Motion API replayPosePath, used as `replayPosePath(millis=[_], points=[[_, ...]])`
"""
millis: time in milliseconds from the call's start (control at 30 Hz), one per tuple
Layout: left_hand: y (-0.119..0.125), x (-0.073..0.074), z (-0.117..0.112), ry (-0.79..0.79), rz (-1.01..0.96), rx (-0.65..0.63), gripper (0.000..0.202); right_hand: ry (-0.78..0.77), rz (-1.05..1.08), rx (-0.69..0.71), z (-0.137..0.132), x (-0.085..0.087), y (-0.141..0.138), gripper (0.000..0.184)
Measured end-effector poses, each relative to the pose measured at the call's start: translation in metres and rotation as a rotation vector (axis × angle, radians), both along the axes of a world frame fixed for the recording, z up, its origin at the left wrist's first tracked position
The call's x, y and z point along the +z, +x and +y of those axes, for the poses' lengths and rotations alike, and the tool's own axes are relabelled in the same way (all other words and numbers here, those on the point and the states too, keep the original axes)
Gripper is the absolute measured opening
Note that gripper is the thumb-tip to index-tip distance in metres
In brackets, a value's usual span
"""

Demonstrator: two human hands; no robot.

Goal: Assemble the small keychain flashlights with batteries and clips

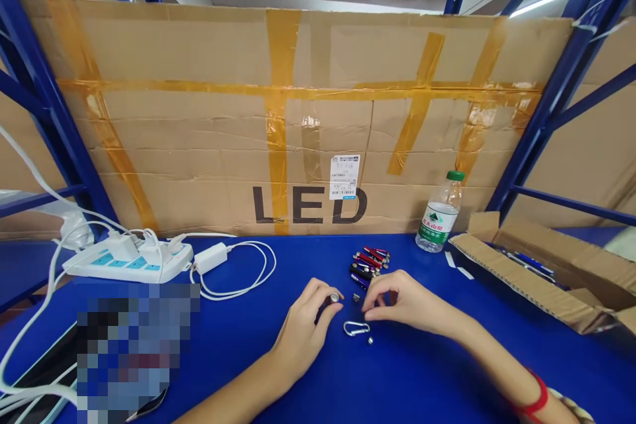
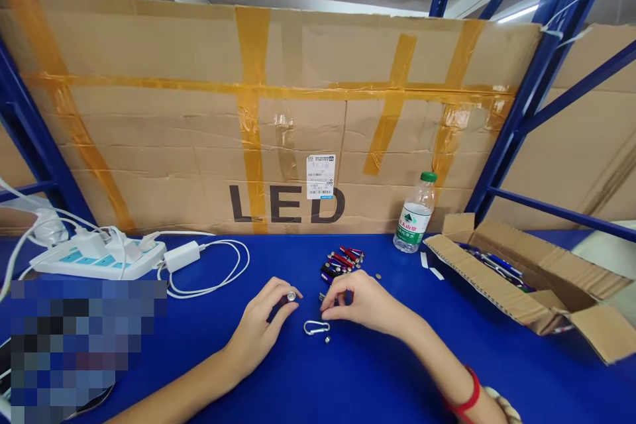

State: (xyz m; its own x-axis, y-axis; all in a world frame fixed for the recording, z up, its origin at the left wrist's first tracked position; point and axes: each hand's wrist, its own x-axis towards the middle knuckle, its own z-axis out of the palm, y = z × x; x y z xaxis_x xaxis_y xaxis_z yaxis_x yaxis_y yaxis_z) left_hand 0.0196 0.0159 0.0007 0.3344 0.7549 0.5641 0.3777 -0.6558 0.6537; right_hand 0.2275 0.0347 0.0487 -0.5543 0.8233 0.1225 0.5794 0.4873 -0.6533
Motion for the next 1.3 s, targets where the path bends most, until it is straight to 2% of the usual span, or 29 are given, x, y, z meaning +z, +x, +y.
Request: replayPosePath(millis=[167, 400, 533, 767, 833, 900, 1067, 1200, 1300], points=[[0.001, 0.003, -0.003, 0.035, 0.118, -0.007, 0.015, -0.055, -0.143, 0.036, 0.005, -0.003, 0.015, 0.015], [0.003, 0.002, -0.008, 0.152, 0.329, -0.011, 0.013, -0.089, -0.102, 0.103, 0.002, -0.01, 0.009, 0.032], [0.003, 0.005, -0.011, 0.191, 0.41, -0.009, 0.01, -0.075, -0.174, 0.133, -0.002, -0.014, 0.002, 0.023], [0.002, 0.006, -0.013, 0.205, 0.451, 0.03, 0.009, 0.076, -0.22, 0.053, -0.001, -0.017, -0.007, 0.009], [0.002, 0.004, -0.013, 0.207, 0.454, 0.041, 0.01, 0.105, -0.157, 0.076, -0.001, -0.019, -0.01, 0.011], [0.002, 0.002, -0.012, 0.203, 0.447, 0.045, 0.011, 0.109, -0.002, 0.081, -0.003, -0.021, -0.015, 0.016], [0.002, 0.0, -0.009, 0.154, 0.426, 0.063, 0.015, 0.175, 0.375, -0.105, -0.015, -0.025, -0.029, 0.026], [0.001, -0.002, -0.006, 0.144, 0.455, 0.069, 0.014, 0.252, 0.443, -0.169, -0.023, -0.022, -0.035, 0.019], [0.001, -0.002, -0.005, 0.153, 0.461, 0.039, 0.014, 0.275, 0.399, -0.133, -0.025, -0.019, -0.036, 0.016]])
